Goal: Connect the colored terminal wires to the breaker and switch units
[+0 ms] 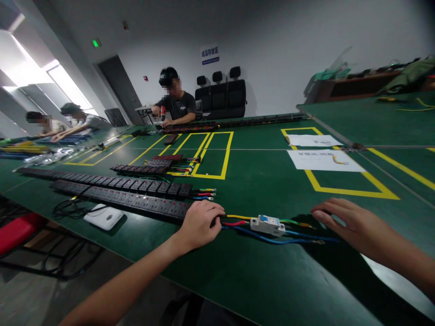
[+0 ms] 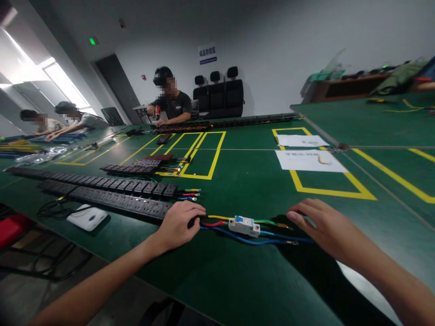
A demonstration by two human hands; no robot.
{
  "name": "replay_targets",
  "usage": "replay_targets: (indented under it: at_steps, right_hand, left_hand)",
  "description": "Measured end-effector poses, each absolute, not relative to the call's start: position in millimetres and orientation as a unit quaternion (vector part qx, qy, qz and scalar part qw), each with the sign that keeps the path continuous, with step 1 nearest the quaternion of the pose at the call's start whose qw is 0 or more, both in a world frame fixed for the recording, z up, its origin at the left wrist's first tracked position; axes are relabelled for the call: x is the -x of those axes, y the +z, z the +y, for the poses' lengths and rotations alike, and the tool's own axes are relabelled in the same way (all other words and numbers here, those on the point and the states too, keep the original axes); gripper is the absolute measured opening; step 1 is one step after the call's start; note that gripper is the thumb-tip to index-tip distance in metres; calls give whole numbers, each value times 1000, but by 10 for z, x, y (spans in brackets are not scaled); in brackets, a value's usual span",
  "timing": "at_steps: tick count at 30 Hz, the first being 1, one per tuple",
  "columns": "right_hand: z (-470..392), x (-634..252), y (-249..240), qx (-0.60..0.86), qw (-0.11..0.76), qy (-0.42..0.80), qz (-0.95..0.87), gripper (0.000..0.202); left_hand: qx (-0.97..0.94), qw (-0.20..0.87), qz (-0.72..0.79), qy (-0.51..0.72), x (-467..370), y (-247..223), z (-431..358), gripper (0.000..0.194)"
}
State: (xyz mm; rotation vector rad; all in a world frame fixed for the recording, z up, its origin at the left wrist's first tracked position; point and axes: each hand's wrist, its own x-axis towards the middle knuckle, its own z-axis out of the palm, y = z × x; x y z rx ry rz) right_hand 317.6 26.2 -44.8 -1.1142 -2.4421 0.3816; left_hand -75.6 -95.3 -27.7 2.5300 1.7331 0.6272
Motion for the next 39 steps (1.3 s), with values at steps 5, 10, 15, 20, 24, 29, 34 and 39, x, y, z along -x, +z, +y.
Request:
replay_targets:
  at_steps: [5, 10, 15, 20, 24, 29, 34, 39]
  right_hand:
    - [97, -3062, -332, 382, 228, 184, -877, 47]
    - [-152, -2704, -263, 323, 200, 221, -898, 59]
    - [-187, -2433, -312, 296, 212, 197, -911, 25]
    - [-134, -2379, -336, 305, 223, 220, -899, 19]
    - [-141, -2357, -359, 307, 227, 222, -898, 18]
    - [-162, -2322, -374, 312, 228, 235, -892, 18]
    - [-185, -2261, -377, 307, 243, 263, -882, 17]
    - [-207, -2222, -420, 307, 254, 260, -880, 17]
  left_hand:
    - [-807, 10, 553, 206, 852, -238, -968, 32]
    - [-821, 18, 537, 192, 943, -133, -1048, 40]
    - [-852, 26, 485, 193, 872, -96, -1021, 25]
    - [-891, 10, 431, 144, 691, -149, -892, 29]
    - [-899, 7, 414, 143, 642, -181, -821, 28]
    - [-903, -3, 403, 149, 663, -203, -804, 28]
    - [-900, 9, 408, 155, 669, -219, -798, 28]
    - [-897, 19, 415, 152, 635, -205, -771, 24]
